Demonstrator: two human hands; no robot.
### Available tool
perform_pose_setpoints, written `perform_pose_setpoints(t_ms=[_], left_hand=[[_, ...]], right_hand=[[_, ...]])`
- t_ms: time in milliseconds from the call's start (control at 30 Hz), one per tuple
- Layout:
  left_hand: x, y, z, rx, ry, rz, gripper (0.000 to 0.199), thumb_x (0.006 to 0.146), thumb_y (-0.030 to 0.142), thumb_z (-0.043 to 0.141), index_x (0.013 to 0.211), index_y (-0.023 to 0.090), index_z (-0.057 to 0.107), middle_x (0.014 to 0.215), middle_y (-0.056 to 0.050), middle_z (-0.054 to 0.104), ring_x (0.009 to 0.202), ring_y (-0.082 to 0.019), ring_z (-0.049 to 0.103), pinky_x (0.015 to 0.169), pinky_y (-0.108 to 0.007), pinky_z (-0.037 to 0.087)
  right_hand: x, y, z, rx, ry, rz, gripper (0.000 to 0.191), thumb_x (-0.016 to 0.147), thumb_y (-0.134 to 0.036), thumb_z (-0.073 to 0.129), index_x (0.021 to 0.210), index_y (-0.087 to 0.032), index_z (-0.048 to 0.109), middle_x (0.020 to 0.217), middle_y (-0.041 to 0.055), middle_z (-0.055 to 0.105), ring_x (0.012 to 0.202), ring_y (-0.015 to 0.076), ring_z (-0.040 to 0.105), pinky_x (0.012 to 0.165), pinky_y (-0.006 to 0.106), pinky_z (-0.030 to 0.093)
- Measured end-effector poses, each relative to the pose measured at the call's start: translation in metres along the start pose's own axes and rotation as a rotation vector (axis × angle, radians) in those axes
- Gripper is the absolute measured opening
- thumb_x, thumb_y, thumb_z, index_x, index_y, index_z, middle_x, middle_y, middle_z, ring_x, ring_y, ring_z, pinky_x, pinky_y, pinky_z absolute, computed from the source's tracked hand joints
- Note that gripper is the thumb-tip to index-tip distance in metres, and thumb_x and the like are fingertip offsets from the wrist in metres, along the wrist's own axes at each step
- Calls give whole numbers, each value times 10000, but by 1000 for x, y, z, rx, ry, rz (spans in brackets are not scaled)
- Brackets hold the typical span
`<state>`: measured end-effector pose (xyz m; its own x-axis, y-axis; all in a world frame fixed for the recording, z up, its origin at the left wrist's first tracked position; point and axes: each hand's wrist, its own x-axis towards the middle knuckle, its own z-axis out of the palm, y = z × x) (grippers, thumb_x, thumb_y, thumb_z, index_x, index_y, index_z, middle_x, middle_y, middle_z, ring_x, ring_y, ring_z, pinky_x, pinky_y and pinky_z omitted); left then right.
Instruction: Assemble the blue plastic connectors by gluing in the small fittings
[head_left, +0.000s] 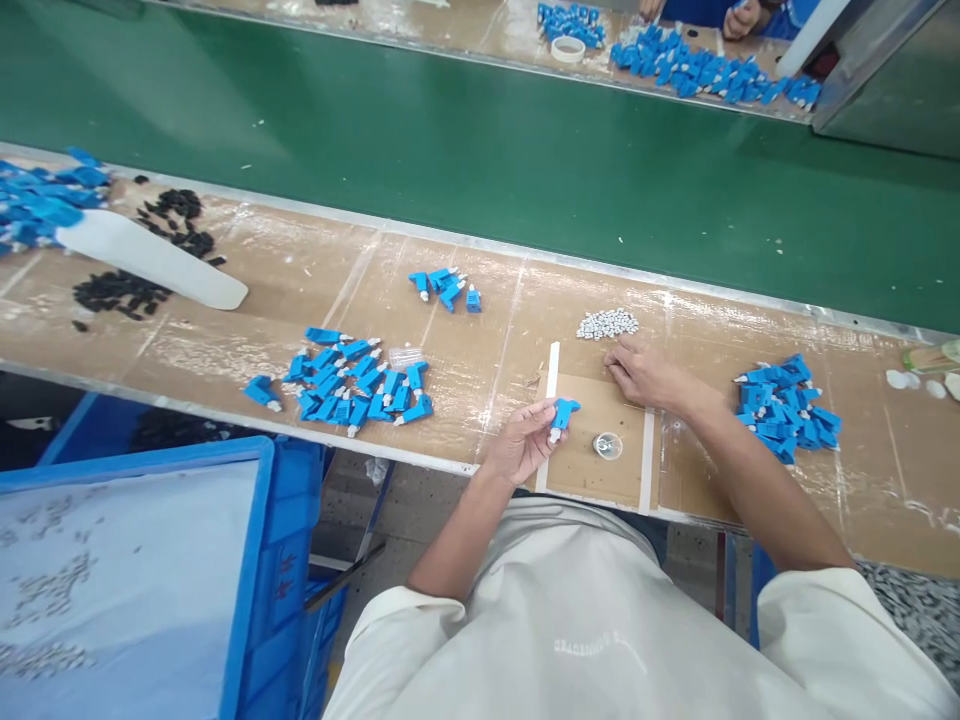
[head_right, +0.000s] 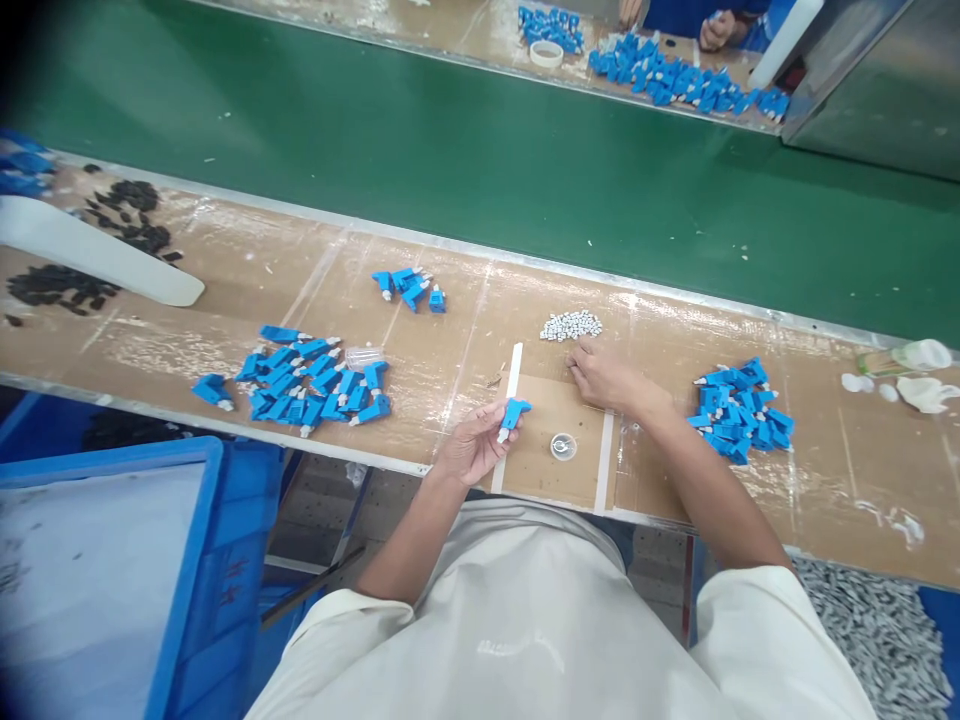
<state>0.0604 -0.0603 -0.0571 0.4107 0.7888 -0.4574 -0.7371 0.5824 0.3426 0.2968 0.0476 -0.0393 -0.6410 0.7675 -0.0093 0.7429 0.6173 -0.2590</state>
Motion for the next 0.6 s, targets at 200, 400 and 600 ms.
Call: perform_pose_setpoints(t_ms=[200, 400, 600], left_hand=[[-1, 2, 2, 10, 23, 30, 161, 730, 129, 804, 858, 62, 735, 772, -98, 742, 556, -80, 610, 543, -163, 512], [-5, -3, 7, 79, -47, 133, 383, 644, 262, 913, 954, 94, 762, 829, -89, 762, 589, -79, 621, 542, -161, 480], [-16, -5, 25, 140, -63, 116, 453, 647, 327, 921, 995, 88, 756, 871, -87, 754, 575, -70, 607, 541, -170, 484]], right_hand=[[-9, -24, -19, 305, 111, 26, 124, 904, -206, 548, 815, -180, 630, 800, 69, 647, 699, 183, 562, 675, 317, 462], [-45, -89, -28, 1125, 222, 260, 256, 852, -435, 753, 908, -187, 729, 815, 29, 681, 603, 128, 625, 562, 272, 540], [-56, -115, -22, 1535, 230, 363, 342, 729, -473, 887, 790, -177, 727, 718, 31, 699, 597, 134, 656, 517, 249, 568]])
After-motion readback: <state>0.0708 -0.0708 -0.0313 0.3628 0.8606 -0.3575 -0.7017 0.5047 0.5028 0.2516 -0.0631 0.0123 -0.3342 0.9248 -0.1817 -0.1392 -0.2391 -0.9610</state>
